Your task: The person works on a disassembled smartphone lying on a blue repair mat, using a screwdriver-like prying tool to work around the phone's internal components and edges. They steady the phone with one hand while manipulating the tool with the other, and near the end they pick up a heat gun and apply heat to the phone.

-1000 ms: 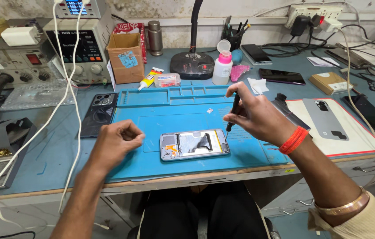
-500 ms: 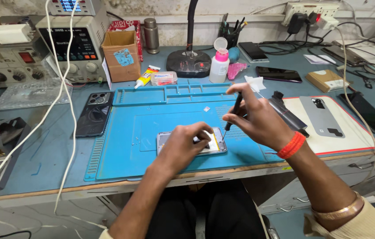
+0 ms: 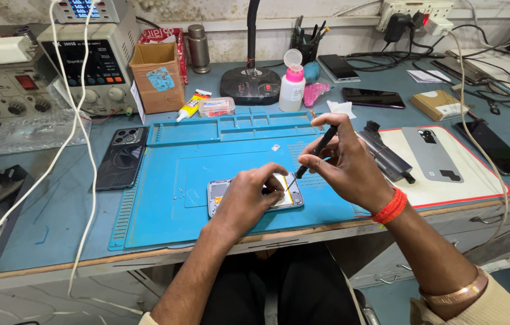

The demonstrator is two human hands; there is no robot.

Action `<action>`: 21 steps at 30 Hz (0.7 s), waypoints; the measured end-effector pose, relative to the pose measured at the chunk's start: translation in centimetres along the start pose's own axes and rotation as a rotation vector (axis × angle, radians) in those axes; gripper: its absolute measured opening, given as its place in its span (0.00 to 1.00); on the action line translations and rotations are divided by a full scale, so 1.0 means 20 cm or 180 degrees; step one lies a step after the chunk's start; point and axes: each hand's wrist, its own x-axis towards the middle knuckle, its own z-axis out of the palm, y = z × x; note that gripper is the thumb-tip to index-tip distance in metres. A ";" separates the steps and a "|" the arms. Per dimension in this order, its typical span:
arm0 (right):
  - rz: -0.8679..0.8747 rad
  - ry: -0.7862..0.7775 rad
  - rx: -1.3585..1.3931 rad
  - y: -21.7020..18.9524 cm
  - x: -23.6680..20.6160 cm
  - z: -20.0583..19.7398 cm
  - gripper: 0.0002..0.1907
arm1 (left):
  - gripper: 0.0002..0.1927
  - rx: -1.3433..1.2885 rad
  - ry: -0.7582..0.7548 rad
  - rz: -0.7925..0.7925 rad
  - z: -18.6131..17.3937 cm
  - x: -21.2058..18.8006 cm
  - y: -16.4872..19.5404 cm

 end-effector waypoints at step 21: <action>-0.0050 0.0390 0.0820 0.02 -0.01 0.02 0.28 | 0.14 -0.0714 0.0305 -0.0212 -0.03 -0.01 -0.02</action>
